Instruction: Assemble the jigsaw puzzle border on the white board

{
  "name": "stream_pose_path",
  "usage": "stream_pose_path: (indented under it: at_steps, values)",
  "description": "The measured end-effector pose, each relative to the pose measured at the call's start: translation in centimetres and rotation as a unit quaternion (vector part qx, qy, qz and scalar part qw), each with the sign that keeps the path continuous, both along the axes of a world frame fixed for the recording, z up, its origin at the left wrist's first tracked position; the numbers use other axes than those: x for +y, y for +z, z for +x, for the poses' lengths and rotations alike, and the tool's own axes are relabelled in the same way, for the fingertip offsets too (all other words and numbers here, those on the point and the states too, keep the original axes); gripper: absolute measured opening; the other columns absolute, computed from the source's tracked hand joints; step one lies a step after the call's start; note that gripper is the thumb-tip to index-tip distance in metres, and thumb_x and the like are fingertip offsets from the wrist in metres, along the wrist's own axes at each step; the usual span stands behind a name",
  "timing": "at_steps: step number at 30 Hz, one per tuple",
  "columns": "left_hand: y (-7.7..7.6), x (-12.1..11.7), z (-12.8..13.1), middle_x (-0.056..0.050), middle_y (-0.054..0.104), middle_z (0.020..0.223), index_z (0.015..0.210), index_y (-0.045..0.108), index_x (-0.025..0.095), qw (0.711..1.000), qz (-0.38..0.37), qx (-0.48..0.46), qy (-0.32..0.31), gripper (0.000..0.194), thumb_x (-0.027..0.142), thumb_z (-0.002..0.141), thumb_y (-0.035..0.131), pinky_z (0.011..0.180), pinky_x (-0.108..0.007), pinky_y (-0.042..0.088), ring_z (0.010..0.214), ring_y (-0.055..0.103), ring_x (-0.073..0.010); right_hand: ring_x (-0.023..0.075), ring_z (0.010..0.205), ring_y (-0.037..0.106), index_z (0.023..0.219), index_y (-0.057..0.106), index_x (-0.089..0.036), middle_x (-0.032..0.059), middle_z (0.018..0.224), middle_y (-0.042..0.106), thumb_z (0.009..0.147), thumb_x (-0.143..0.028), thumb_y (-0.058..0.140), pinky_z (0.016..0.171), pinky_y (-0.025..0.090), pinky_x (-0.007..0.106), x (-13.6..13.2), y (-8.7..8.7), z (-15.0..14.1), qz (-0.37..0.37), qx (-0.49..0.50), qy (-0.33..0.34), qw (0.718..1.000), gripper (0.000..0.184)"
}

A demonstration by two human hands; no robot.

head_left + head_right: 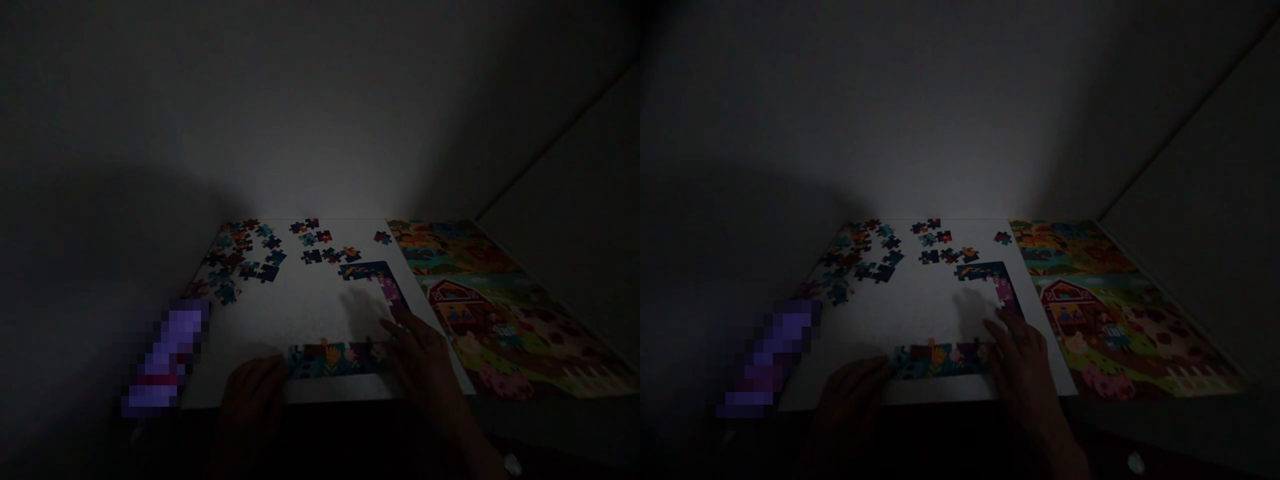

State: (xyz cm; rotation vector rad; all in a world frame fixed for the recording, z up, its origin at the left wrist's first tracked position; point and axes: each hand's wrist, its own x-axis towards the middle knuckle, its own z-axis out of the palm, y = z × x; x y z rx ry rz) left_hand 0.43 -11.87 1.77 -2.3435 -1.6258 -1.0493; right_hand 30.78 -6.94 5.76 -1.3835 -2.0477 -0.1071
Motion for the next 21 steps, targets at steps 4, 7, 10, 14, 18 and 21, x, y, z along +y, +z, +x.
stream_pose_path:
  at_steps: [4, 7, 10, 14, 18, 21]
  values:
    - [2.8, 3.7, 0.4, -0.004, 0.070, 0.100, 0.106, 0.066, 0.025, 1.000, -0.002, -0.024, -0.017, 0.025, 0.017, 0.092, 0.047, 0.080, -0.033, 0.055, 0.091, 0.066, -0.0184, 0.0332, 0.128, 0.051, 0.133, 0.053, -0.025, 0.0126, 0.138, 0.055, 0.095, -0.039, 0.049, 0.095, 0.048, 0.055, 1.1, -4.6, 2.8, -0.035, -0.020, -0.029, 0.999, 0.041]
    - [6.1, 10.4, 1.4, -0.005, 0.068, 0.112, 0.117, 0.063, 0.023, 0.996, -0.085, 0.027, -0.013, 0.029, 0.020, 0.095, 0.044, 0.092, -0.038, 0.052, 0.104, 0.063, -0.0207, 0.0324, 0.127, 0.052, 0.131, 0.055, -0.024, 0.0124, 0.139, 0.055, 0.094, -0.042, 0.052, 0.096, 0.049, 0.054, 0.9, -5.2, 2.9, -0.069, -0.002, -0.032, 0.997, 0.041]
    - [8.0, 19.1, 2.8, -0.009, 0.064, 0.123, 0.123, 0.060, 0.017, 0.967, -0.229, 0.109, 0.031, 0.032, 0.017, 0.096, 0.044, 0.100, -0.035, 0.047, 0.113, 0.060, -0.0203, 0.0332, 0.125, 0.053, 0.127, 0.057, -0.024, 0.0133, 0.137, 0.055, 0.093, -0.044, 0.052, 0.095, 0.049, 0.055, 1.0, -4.9, 2.6, -0.069, -0.007, -0.036, 0.997, 0.040]
    - [7.6, 28.2, 3.9, -0.013, 0.059, 0.129, 0.126, 0.057, 0.016, 0.949, -0.270, 0.152, 0.057, 0.033, 0.027, 0.095, 0.054, 0.099, -0.045, 0.047, 0.119, 0.056, -0.0255, 0.0329, 0.121, 0.056, 0.125, 0.059, -0.024, 0.0135, 0.136, 0.055, 0.093, -0.046, 0.053, 0.092, 0.052, 0.054, 1.2, -4.8, 2.6, -0.072, -0.008, -0.039, 0.997, 0.039]
    - [6.2, 31.5, 4.4, -0.010, 0.058, 0.126, 0.123, 0.057, 0.017, 0.928, -0.309, 0.199, 0.063, 0.036, 0.036, 0.092, 0.061, 0.091, -0.048, 0.052, 0.109, 0.060, -0.0246, 0.0323, 0.121, 0.055, 0.124, 0.060, -0.024, 0.0130, 0.139, 0.052, 0.093, -0.044, 0.052, 0.093, 0.051, 0.053, 1.1, -4.6, 2.5, -0.091, 0.008, -0.049, 0.995, 0.038]
    - [5.6, 32.1, 4.8, -0.010, 0.058, 0.126, 0.124, 0.056, 0.017, 0.923, -0.313, 0.215, 0.065, 0.037, 0.036, 0.093, 0.060, 0.090, -0.047, 0.052, 0.109, 0.060, -0.0245, 0.0329, 0.121, 0.056, 0.124, 0.060, -0.023, 0.0136, 0.138, 0.053, 0.093, -0.043, 0.051, 0.093, 0.051, 0.053, 1.0, -4.4, 2.4, -0.096, 0.015, -0.052, 0.994, 0.037]
